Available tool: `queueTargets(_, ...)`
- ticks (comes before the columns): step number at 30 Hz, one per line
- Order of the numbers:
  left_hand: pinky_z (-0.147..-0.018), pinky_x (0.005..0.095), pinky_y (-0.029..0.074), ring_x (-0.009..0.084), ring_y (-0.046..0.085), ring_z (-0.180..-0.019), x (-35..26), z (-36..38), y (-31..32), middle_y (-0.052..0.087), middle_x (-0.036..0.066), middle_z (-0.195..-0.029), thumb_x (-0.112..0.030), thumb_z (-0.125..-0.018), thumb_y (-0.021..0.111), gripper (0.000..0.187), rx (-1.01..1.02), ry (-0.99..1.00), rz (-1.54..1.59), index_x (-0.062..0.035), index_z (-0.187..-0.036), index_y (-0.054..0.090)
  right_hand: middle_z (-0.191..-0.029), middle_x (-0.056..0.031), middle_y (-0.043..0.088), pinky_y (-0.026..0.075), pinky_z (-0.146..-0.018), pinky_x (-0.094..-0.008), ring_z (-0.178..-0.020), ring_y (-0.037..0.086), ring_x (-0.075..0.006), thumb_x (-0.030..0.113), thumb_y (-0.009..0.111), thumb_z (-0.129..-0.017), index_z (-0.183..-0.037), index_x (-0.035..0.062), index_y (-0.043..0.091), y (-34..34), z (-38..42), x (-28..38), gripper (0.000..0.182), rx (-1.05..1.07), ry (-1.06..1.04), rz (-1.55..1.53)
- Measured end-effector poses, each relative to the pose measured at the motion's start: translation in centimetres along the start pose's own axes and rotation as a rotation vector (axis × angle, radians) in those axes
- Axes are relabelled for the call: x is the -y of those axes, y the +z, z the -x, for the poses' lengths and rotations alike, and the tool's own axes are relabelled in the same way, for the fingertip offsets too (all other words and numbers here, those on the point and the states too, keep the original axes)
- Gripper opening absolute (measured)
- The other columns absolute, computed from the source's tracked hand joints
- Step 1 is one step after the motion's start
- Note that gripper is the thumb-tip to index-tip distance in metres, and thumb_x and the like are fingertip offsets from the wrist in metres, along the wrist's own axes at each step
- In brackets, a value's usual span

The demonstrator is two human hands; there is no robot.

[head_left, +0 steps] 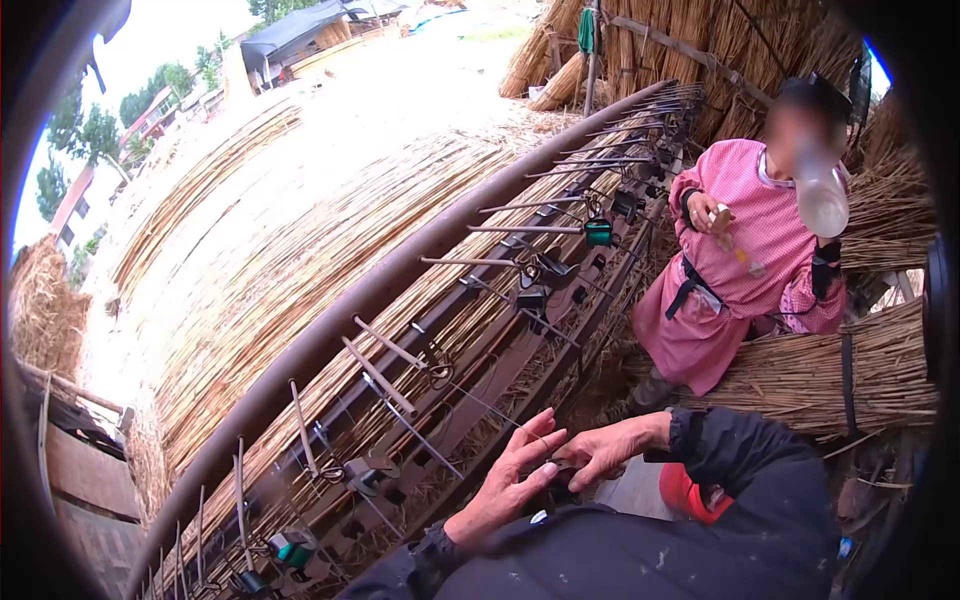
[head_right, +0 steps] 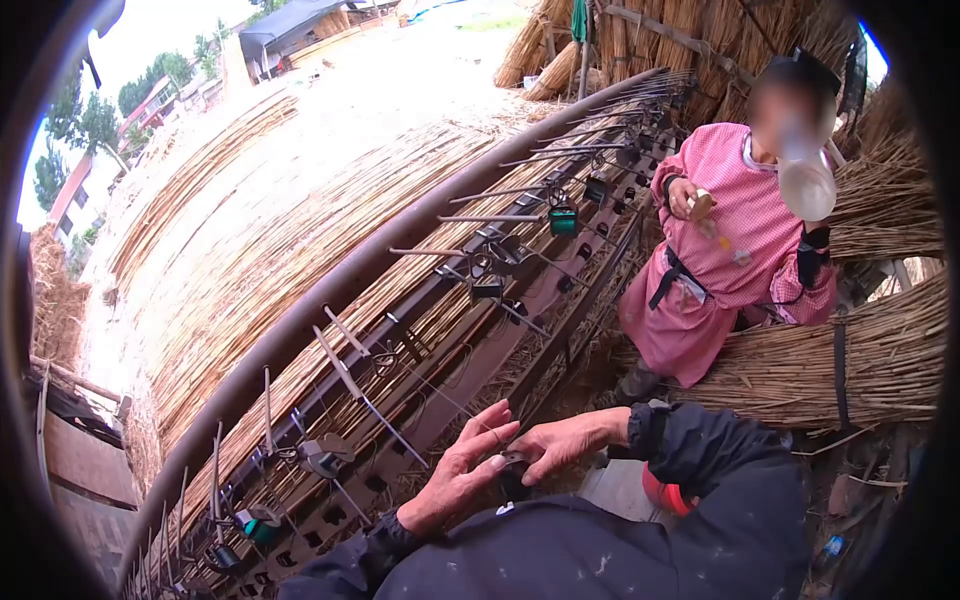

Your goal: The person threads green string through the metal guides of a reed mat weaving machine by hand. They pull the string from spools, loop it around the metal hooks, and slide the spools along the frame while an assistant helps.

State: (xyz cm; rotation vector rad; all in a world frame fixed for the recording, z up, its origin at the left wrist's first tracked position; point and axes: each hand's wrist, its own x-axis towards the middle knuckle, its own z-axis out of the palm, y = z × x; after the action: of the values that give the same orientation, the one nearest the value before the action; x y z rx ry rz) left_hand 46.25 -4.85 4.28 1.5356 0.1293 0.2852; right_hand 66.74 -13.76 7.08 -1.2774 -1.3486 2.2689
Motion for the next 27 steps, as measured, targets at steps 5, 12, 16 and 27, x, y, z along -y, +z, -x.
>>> queueTargets(5,-0.103,0.0417,0.043,0.028,0.062,-0.103,1.4,-3.4,-4.0,0.065,0.013,-0.098,-0.024,-0.1,0.044,0.028,-0.625,0.254,0.956,0.0004,-0.101,0.057,-0.073,-0.0015,0.057,0.05,-0.051,-0.0209,-0.056,0.056,-0.0067,0.015,0.066,-0.089,-0.099,0.0079,0.051,-2.0,-2.1,-3.0,0.019,-0.688,-0.357,-0.524)
queueTargets(12,-0.047,0.0231,0.028,0.0076,0.032,-0.05,11.1,-1.5,-10.3,0.038,-0.004,-0.062,-0.015,-0.098,0.045,0.013,-0.948,0.145,1.225,-0.0055,-0.099,0.053,-0.086,-0.0082,0.062,0.057,-0.067,-0.0284,-0.072,0.064,-0.0149,0.01,0.062,-0.089,-0.104,0.0056,0.048,-8.8,-8.9,-4.0,0.021,-0.935,-0.649,-0.746)
queueTargets(16,-0.052,0.0216,0.034,0.0075,0.038,-0.055,11.6,-1.8,-4.5,0.048,-0.001,-0.071,-0.015,-0.099,0.045,0.015,-1.026,-0.071,0.845,-0.0043,-0.101,0.054,-0.101,-0.0124,0.061,0.054,-0.086,-0.0375,-0.091,0.064,-0.0222,0.002,0.046,-0.09,-0.111,0.0034,0.049,-11.1,-14.4,0.0,0.021,-0.612,-0.757,-0.866)
queueTargets(27,-0.057,0.0188,0.038,0.0051,0.05,-0.062,5.8,-0.5,-10.1,0.058,-0.002,-0.073,-0.011,-0.096,0.048,0.014,-1.147,0.055,0.197,-0.004,-0.101,0.06,-0.093,-0.0163,0.057,0.049,-0.075,-0.0372,-0.086,0.06,-0.0279,0.017,0.061,-0.083,-0.116,0.0022,0.044,-10.5,-22.5,7.4,0.039,-0.532,-0.73,0.556)
